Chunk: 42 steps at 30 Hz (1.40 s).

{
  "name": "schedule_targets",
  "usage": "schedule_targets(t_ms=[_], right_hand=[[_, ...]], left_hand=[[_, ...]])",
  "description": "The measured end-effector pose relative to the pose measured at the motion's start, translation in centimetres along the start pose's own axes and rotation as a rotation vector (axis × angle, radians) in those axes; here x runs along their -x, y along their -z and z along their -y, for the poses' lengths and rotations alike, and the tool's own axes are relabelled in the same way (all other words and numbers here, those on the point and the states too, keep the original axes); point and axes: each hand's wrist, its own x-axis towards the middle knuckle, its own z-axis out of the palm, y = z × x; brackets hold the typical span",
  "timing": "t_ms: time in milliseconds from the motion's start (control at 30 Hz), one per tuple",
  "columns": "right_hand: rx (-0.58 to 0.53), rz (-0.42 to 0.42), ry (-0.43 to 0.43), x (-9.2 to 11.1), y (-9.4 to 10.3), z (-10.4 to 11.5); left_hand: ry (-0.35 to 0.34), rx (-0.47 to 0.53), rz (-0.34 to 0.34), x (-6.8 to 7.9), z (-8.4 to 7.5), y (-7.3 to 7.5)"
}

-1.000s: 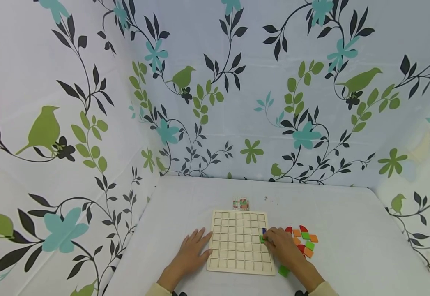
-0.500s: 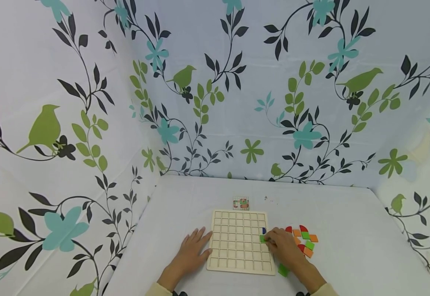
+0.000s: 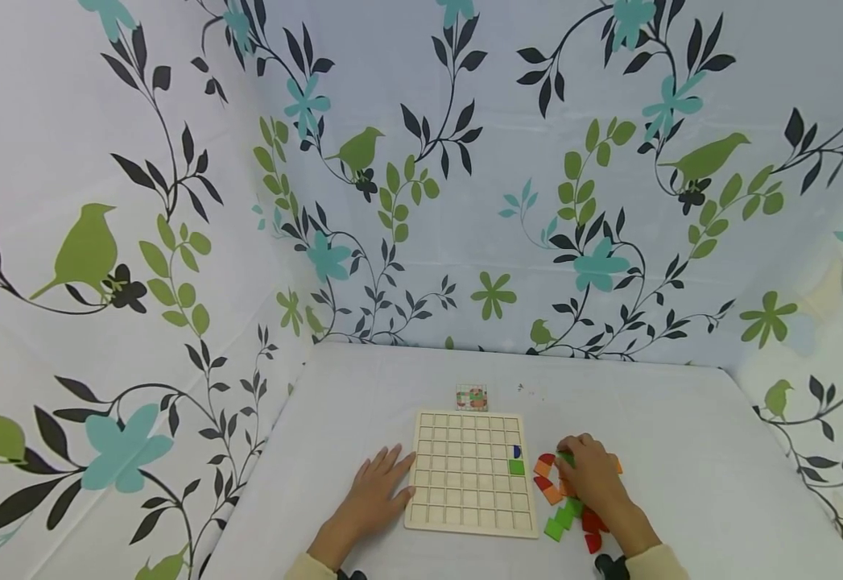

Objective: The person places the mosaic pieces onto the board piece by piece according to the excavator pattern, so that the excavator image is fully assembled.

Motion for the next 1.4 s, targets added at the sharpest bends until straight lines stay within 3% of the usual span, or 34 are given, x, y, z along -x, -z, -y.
schedule_targets(t_ms=[400,667,867,1200,1400], right_hand=[[-0.024,-0.007,-0.027,-0.9,0.3,-0.8],[-0.011,0.022,-0.011,-2.8,0.3,-0.6],[-0.014,0.033,-0.057,-3.9,-0.3,-0.8],[-0.092,0.111,-0.095,-4.0,-0.5,-0.6],[-0.062,0.113,-0.045,-3.6,-0.3,-0.4]], left_hand=[[-0.003,-0.004,-0.002,0.0,0.1,-0.1],[-0.004,0.013,0.005,-0.1,0.4,-0.2],[0.000,0.017,0.007,-0.1,0.3,-0.2],[0.001,-0.001,0.007,-0.2,0.7,-0.6],[-0.008,-0.003,0.003,-0.2,0.6,-0.4]])
